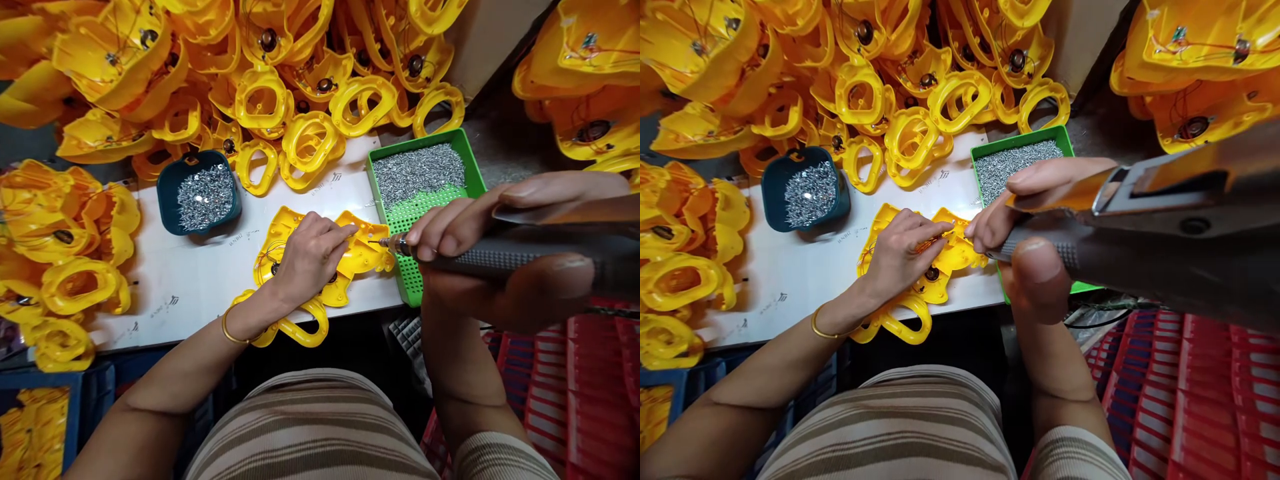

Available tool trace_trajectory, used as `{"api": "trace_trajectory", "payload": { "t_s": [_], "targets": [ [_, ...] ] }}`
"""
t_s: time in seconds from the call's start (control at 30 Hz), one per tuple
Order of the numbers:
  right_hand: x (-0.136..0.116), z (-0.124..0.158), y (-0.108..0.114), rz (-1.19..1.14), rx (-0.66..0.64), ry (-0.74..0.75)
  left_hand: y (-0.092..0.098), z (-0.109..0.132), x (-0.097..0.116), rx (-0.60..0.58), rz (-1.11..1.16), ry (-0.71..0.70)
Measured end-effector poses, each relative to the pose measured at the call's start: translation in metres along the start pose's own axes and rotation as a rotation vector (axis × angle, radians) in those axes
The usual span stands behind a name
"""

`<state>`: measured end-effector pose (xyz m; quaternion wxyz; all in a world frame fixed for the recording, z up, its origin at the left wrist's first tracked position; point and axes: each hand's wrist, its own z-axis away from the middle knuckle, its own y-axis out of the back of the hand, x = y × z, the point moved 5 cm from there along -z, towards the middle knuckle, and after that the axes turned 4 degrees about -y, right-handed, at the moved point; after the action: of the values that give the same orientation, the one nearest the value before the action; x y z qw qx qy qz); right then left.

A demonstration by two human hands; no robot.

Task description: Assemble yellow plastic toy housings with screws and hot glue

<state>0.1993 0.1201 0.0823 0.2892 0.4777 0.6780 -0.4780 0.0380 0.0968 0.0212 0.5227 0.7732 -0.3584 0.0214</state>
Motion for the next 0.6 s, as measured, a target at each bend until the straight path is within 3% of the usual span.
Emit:
{"api": "trace_trajectory", "payload": {
  "t_s": [0.2,0.33,0.47,0.6],
  "targets": [
    [-0.0021,-0.0025,-0.0036,-0.04,-0.01,0.09,-0.0028,0.0031,0.0009,0.041,-0.109,0.006],
    [0.0049,-0.005,-0.0023,-0.006,0.007,0.03,-0.0039,0.0021,0.0028,0.052,-0.174,-0.023],
    [0.0026,-0.0057,-0.0001,-0.064,0.007,0.202,-0.003,0.0025,0.0007,0.014,-0.148,-0.015],
    [0.0015,-0.0025,-0.0001,-0.025,0.02,0.096,-0.0025,0.0057,-0.0025,-0.021,-0.137,-0.007]
  ]
}}
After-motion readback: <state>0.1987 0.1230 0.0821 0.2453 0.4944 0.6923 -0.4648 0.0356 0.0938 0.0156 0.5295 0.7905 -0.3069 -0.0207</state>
